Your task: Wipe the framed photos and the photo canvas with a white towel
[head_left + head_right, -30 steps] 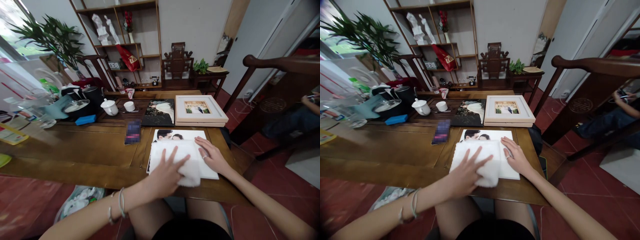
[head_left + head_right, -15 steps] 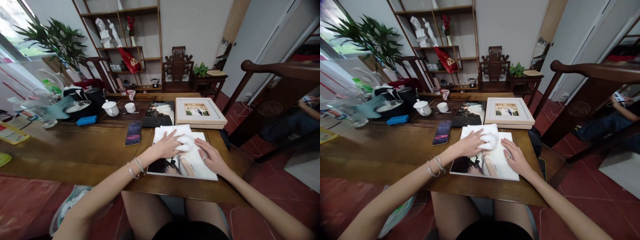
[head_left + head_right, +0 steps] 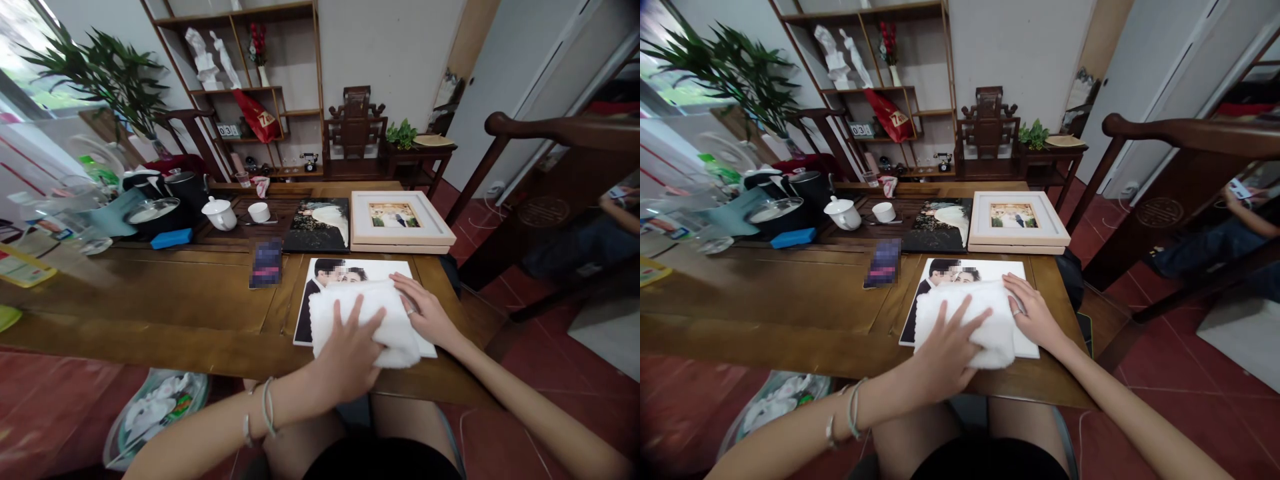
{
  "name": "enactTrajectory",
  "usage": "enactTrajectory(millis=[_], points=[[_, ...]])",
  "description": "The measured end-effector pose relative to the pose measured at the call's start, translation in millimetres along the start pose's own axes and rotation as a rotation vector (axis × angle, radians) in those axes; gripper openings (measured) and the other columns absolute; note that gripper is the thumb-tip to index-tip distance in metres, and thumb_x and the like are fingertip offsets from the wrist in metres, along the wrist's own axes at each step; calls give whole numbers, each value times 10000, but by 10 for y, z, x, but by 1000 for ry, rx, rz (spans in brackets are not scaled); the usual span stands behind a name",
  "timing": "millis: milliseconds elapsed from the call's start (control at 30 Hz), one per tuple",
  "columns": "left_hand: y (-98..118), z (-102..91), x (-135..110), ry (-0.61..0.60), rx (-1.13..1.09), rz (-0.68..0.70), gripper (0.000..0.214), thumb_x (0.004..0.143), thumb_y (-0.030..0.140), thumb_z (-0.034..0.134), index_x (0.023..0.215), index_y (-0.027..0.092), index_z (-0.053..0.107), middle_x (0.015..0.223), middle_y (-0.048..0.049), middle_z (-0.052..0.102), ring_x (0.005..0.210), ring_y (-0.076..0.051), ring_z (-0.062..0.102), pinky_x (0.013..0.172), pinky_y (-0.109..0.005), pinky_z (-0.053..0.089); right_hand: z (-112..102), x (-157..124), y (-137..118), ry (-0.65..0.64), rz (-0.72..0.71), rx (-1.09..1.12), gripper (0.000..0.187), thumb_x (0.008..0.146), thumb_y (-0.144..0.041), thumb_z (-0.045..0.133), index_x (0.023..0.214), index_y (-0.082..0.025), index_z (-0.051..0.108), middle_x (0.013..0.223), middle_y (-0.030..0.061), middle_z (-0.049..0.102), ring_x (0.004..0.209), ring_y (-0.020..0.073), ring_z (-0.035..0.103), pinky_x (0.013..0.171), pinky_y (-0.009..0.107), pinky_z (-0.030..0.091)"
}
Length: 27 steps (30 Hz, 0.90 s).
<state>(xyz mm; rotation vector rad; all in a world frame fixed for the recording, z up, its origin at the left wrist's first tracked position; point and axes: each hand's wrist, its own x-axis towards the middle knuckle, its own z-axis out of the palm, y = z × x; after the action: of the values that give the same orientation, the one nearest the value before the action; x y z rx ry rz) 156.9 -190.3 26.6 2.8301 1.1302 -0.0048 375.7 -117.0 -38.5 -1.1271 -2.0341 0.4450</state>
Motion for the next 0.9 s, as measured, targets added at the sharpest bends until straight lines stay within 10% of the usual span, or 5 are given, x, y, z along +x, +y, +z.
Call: enactTrajectory(millis=[267, 633, 900], points=[[-495, -27, 472, 35, 113, 65, 350, 848, 260, 529, 1155, 156, 659, 1558, -85, 246, 1425, -408, 148, 1117, -600, 220, -1, -1, 17, 1, -15, -15, 378, 891, -233, 435, 1232, -240, 599, 1289, 105, 594, 1263, 277, 483, 1053, 527, 386], [635, 218, -74, 293, 352, -42, 275, 863, 340, 559, 1026, 214, 742, 1420, -131, 477, 1279, -460, 429, 971, -642, 404, -11, -8, 0, -26, 27, 6, 365, 918, -262, 447, 1258, -272, 577, 1333, 77, 564, 1290, 262, 453, 1069, 547, 351], [109, 88, 538, 201, 385, -246, 308, 879, 182, 489, 1088, 137, 710, 1420, -170, 467, 1249, -475, 453, 893, -631, 482, -26, -30, 72, -46, -12, 52, 563, 769, -135, 491, 1317, -252, 536, 1370, 93, 531, 1306, 291, 430, 1084, 558, 328]])
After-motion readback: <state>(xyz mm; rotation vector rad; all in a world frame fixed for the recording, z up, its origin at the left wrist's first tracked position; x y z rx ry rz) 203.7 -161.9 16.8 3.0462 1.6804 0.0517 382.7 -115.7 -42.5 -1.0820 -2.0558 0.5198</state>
